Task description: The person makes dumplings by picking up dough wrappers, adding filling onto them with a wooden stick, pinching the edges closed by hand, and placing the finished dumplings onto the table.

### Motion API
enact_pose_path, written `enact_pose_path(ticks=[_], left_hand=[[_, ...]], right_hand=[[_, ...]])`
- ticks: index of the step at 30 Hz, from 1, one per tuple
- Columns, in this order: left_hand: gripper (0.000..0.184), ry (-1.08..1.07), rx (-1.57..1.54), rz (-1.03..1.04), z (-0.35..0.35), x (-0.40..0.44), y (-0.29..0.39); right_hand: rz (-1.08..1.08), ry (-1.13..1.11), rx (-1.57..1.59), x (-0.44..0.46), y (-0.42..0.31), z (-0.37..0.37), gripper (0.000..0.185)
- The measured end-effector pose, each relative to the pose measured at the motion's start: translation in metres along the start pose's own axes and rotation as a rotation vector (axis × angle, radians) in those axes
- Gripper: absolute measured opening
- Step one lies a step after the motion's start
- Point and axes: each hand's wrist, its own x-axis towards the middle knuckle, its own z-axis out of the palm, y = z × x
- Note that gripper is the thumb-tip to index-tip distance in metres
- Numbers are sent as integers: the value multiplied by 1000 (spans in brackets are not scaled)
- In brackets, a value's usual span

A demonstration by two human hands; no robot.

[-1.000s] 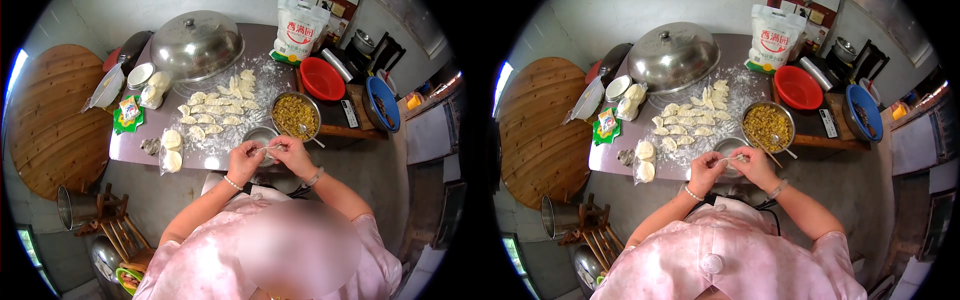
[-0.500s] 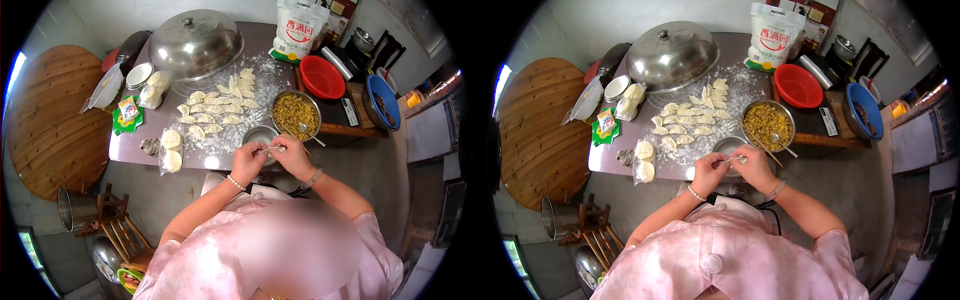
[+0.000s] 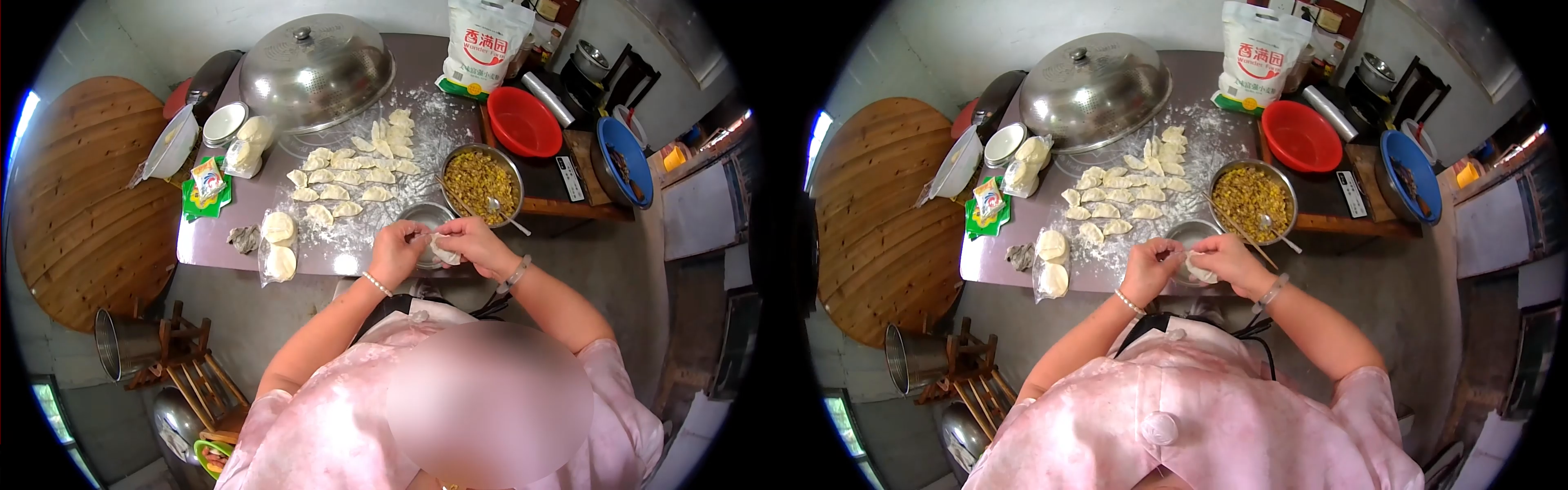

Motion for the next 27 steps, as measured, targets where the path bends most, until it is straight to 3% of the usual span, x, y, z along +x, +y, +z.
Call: enact_pose_path(ticks=[4, 5, 9, 20, 22, 27], left_hand=[[15, 154, -275, 30, 1, 3, 1], [18, 161, -363, -46, 0, 1, 0], [18, -156, -380, -394, 5, -13, 3], [10, -243, -530, -490, 12, -7, 11], [13, -262, -559, -521, 9, -7, 7], [28, -81, -628, -405, 9, -11, 4]], right_hand=[[-52, 59, 159, 9, 5, -1, 24], [-87, 97, 201, 10, 3, 0, 24], [-170, 183, 352, 12, -3, 6, 25], [-216, 194, 332, 16, -2, 15, 30], [-249, 183, 261, 20, 1, 14, 30], [-260, 196, 126, 25, 0, 24, 29]])
